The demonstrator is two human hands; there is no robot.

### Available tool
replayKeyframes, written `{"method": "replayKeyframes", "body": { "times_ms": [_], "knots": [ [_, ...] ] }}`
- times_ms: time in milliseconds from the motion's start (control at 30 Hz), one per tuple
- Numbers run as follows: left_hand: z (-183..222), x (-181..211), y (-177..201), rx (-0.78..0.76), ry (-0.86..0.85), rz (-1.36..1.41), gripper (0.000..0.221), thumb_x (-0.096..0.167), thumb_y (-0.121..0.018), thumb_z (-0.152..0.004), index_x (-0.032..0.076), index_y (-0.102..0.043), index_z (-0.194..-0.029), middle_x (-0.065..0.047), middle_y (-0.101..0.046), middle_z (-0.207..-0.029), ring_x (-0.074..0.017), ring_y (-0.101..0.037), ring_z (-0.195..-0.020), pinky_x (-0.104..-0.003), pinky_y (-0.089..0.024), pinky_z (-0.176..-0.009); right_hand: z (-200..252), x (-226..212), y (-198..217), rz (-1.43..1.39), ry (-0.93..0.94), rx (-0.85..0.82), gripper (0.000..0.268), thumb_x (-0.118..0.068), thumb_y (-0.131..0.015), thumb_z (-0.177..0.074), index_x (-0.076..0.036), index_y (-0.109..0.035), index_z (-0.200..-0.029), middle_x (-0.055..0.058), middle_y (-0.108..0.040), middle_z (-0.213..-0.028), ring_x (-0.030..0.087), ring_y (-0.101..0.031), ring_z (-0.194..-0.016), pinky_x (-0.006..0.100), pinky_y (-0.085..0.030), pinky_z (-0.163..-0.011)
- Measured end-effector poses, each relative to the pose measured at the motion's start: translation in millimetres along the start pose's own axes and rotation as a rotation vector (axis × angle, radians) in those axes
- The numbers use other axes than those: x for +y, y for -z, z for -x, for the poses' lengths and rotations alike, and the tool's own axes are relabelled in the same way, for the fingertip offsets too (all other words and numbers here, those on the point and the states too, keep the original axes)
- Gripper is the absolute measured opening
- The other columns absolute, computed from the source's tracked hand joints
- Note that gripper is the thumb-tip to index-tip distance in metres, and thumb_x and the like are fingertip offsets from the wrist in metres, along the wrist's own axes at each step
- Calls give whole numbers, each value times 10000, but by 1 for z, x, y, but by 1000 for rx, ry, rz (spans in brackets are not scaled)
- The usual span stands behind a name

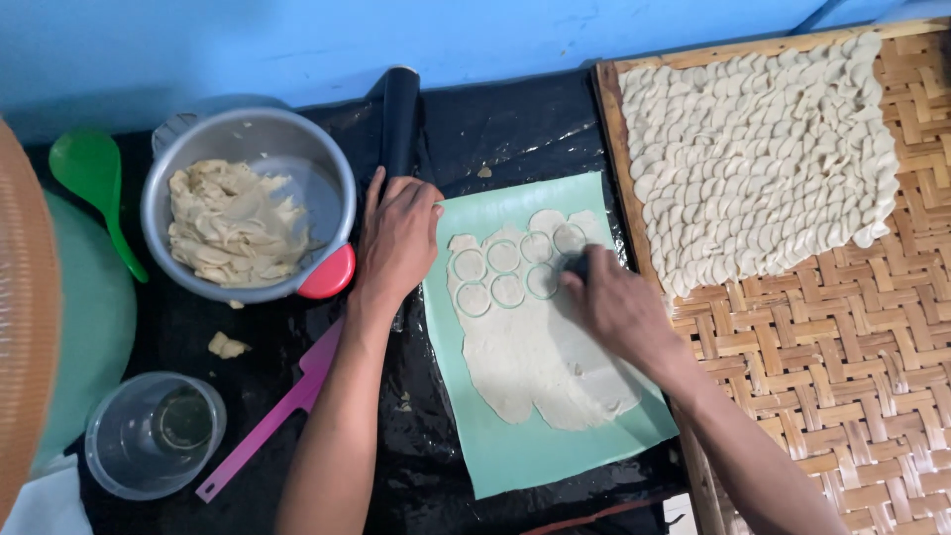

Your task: Rolling out dough and using a circular cutter to create uniform pieces for food production.

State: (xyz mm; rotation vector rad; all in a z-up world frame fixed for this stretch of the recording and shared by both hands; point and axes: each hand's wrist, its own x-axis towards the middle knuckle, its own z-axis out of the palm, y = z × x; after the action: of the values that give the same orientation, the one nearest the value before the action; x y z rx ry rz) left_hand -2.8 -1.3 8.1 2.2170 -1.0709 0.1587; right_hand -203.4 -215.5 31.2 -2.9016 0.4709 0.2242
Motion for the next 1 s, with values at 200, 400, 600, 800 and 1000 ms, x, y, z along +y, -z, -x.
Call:
{"method": "replayKeyframes", "body": {
  "times_ms": [200,400,600,800,1000],
  "knots": [
    [0,2,1,3,0,0,31,43,-639,-953,25,-663,-962,-111,-702,-977,-298,-614,-1124,-534,-288,-1196,14,27,14,-48,-77,302,497,-390,-517,-1040,46,-482,-1277,285,-607,-1063,458,-680,-870,528,-549,-685],
    [-1,0,-1,-19,22,-11,47,42,-631,-953,24,-669,-975,-117,-696,-984,-294,-613,-1128,-522,-286,-1210,6,26,14,-47,-75,148,535,-429,-544,-1014,42,-479,-1259,263,-618,-1077,451,-684,-896,522,-552,-700],
    [-2,3,2,-30,32,3,49,48,-632,-953,16,-665,-969,-115,-697,-986,-299,-613,-1120,-535,-278,-1197,-11,25,-5,89,-30,121,504,-466,-525,-1022,29,-492,-1106,222,-614,-964,391,-704,-811,486,-552,-566],
    [-2,3,1,-27,22,-11,52,34,-624,-960,16,-667,-983,-116,-698,-1002,-295,-615,-1138,-526,-281,-1213,-10,25,-12,185,-27,204,447,-462,-486,-1060,-16,-505,-1064,190,-610,-899,347,-679,-675,469,-520,-498],
    [-3,7,2,-22,5,-20,62,46,-636,-960,13,-676,-994,-109,-704,-1003,-293,-614,-1130,-528,-287,-1209,-13,27,-11,175,-18,251,457,-471,-468,-1052,-15,-500,-1059,189,-602,-888,347,-676,-671,461,-522,-485]
  ]
}}
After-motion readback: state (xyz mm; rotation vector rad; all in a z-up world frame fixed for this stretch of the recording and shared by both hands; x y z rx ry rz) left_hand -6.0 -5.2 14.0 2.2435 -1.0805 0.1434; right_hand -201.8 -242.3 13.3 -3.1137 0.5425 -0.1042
